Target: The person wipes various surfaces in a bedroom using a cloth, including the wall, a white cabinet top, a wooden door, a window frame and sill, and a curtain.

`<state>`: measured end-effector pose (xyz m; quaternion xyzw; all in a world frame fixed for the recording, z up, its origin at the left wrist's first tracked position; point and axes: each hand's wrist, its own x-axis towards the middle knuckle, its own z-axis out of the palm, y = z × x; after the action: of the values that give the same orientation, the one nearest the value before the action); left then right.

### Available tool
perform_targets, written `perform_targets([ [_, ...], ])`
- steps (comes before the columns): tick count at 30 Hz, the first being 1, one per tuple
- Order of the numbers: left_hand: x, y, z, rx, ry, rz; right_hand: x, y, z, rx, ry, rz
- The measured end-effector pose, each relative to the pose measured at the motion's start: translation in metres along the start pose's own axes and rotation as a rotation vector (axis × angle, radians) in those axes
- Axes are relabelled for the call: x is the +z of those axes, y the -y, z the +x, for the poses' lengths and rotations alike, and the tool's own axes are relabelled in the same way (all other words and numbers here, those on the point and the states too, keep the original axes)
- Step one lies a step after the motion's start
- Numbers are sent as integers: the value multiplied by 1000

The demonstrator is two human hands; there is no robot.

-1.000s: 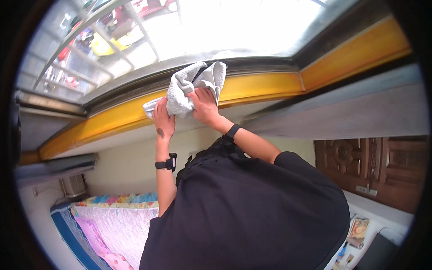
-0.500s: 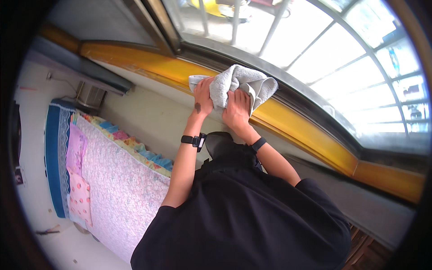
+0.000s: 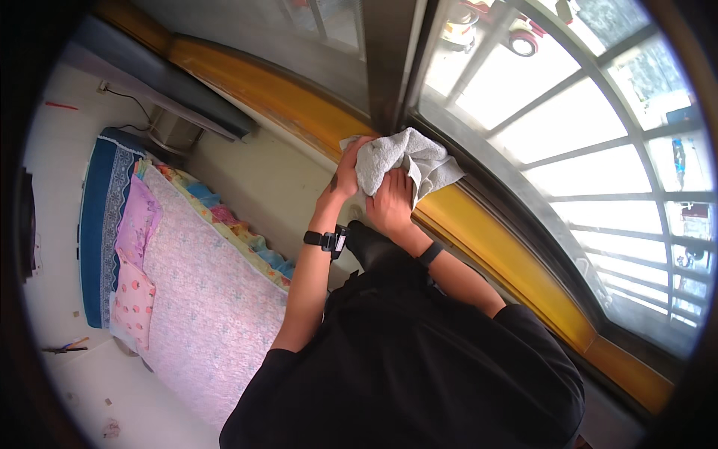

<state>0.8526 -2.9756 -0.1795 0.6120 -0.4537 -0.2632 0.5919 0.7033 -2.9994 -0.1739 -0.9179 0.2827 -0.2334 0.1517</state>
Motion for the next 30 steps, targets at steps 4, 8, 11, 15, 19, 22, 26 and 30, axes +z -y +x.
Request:
perform_targets([
  [4,-57,9,20,-4,122,77,18,27,33,-41,54,-2],
  [8,-88,5,34,-80,262,14,24,39,44,-114,82,-28],
  [11,-107,16,34,-160,323,35,26,46,51,-161,69,-13],
  [15,-114,0,45,-214,496,-59,25,44,48,-124,78,19],
  [19,-115,-4,46,-163,503,-113,46,31,32,-83,91,19],
  [22,-120,-4,50,-155,586,-146,45,27,33,-42,103,59],
  [26,-129,-1,52,-54,650,-5,34,41,45,97,124,93],
  [30,-141,-19,66,31,760,18,39,51,43,287,47,113],
])
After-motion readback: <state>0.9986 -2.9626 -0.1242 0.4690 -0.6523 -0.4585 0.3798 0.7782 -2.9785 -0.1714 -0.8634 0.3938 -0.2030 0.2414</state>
